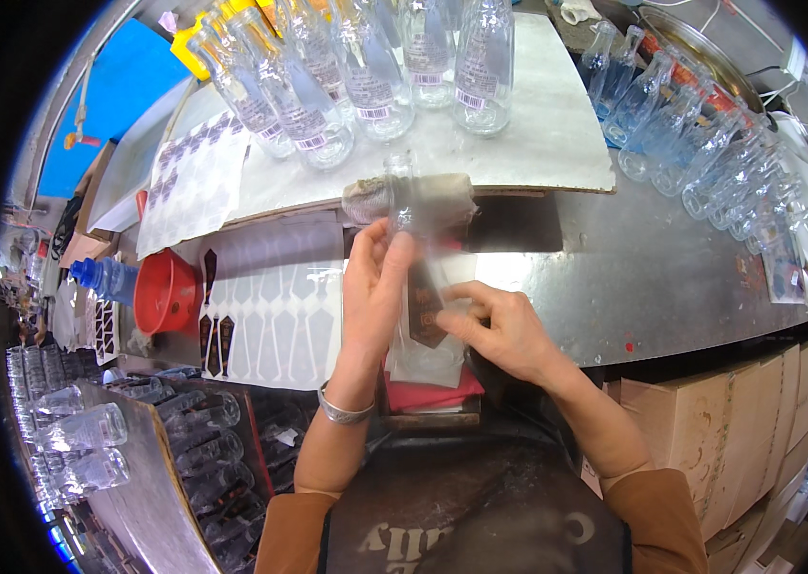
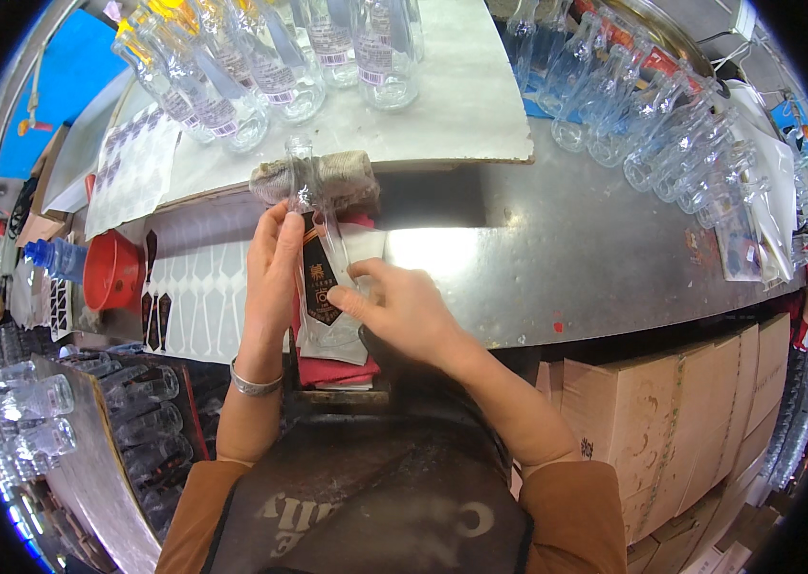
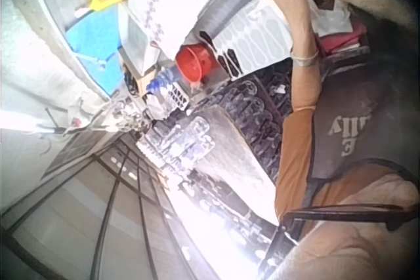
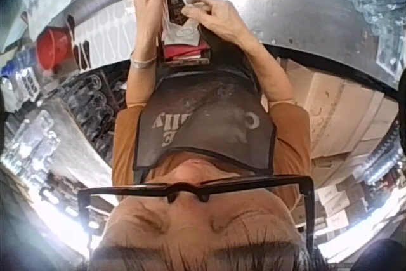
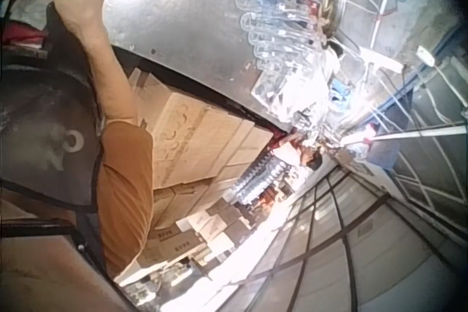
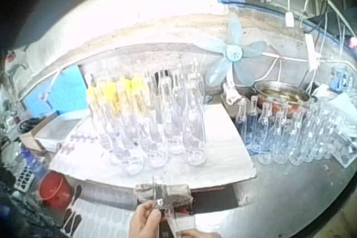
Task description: The person repeatedly applies labels to clear plastic bottles using a handheld applicator. They pick up each bottle, position the label, press it onto the bottle surface, and place the labeled bottle on a nearby table. The process is repeated for multiple bottles in a continuous sequence.
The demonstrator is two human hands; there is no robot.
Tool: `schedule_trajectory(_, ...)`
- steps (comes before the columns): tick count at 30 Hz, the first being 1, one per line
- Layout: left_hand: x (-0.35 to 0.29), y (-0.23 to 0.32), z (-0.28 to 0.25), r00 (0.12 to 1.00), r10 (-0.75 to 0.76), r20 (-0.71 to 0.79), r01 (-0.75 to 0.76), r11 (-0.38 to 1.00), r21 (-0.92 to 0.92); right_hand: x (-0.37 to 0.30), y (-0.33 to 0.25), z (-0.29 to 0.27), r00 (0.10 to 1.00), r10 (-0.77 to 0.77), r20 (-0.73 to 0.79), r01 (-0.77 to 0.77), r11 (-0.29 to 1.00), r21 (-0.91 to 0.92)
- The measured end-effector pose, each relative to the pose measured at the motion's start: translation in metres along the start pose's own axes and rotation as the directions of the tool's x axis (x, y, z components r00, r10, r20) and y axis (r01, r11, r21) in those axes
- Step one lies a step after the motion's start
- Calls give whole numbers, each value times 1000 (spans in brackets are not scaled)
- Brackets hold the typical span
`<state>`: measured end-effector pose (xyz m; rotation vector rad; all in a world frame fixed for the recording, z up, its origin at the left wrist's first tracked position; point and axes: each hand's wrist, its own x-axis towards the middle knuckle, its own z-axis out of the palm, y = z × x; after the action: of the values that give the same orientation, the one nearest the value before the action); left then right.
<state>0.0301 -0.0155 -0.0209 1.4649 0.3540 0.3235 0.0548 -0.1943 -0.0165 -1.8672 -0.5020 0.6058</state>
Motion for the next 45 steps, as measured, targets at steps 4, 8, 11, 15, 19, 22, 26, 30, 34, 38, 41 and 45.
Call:
schedule_trajectory(4,-24,9,-13,990,-96,106,84,990,112,-2,23,-1,1000,1,-2,0,979,206)
schedule_trajectory(8,-53,-17,-30,989,63,134,-82,986,143,-6,23,2,1000,2,3,-3,976,216)
schedule_trajectory(11,-63,-24,-30,990,53,133,-74,984,162,-8,12,4,1000,6,-5,-6,993,120)
schedule_trajectory(15,-63,-25,-31,988,35,148,-52,992,116,-10,6,2,1000,26,0,-26,997,70)
schedule_trajectory(19,-62,-26,-32,986,45,159,-63,992,106,-10,6,3,999,34,-7,-33,995,93)
schedule_trajectory(22,-62,-26,-32,986,42,159,-58,993,99,-9,5,2,999,36,0,-36,996,82)
schedule_trajectory(26,-61,-25,-33,988,22,154,-34,997,75,-8,17,2,1000,21,21,-24,984,178)
schedule_trajectory(30,-64,-23,-38,963,76,259,-108,988,112,0,33,-22,990,124,-72,-68,852,520)
schedule_trajectory(34,-66,-18,-36,968,0,251,-35,990,135,5,-16,-26,977,-164,-138,197,939,281)
schedule_trajectory(38,-66,-15,-34,969,-14,245,-15,993,114,42,-48,-29,800,-567,-197,494,808,-320)
schedule_trajectory(41,-64,-11,-33,965,-33,261,3,993,114,43,-69,-32,738,-671,-68,614,710,-345)
schedule_trajectory(45,-67,-8,-32,971,-20,238,-18,987,160,48,-68,-22,743,-669,3,596,661,-455)
